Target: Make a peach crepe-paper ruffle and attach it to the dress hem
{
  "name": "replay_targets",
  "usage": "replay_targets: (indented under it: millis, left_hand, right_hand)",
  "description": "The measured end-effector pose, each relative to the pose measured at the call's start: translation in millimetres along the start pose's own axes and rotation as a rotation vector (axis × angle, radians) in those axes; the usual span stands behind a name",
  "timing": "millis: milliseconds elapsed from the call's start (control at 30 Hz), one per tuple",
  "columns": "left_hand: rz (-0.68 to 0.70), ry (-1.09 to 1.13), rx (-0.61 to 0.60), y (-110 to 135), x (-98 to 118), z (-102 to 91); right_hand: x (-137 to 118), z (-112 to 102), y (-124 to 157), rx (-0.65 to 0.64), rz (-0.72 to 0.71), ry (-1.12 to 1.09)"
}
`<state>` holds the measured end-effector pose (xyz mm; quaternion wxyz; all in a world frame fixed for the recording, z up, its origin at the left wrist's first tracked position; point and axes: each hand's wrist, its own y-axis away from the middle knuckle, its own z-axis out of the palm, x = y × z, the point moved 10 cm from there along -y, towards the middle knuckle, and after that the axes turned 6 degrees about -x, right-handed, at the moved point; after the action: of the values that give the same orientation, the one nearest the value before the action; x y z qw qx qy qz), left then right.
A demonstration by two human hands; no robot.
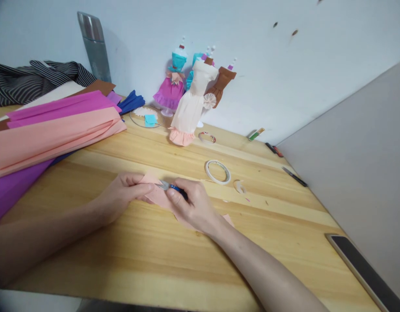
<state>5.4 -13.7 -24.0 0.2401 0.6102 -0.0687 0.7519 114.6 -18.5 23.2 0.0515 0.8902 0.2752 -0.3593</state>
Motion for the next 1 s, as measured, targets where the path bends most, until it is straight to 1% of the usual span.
replay_targets:
  millis: [133,233,433,767,1000]
  left_hand:
    - [-0.028,-0.088,-0.007,1.0,-3.0,0.1]
    - [-0.013,-0.146,-0.023,0.5,-1.7,0.4]
    - [0.007,-0.140,-0.066,-0.7,-1.4,4.8]
    - [0.053,-0.217,-0.096,-4.1,-1.5,6.8]
    - [0.073,-0.211,-0.117,-5.2,-2.9,7.4]
  right_hand:
    - [-2.1,2.6,-0.6,0.018,-0.022,-0.016]
    - [-2.8,4.8,-0.5,0.015,-0.031,-0.036]
    - [-1.4,6.4,0.1,0.016,-0.009,-0.096]
    - [0.0,6.7,0.5,0.007,0.033,-0.122]
    - [0.0,6.9,1.2,0.014,0.044,-0.176]
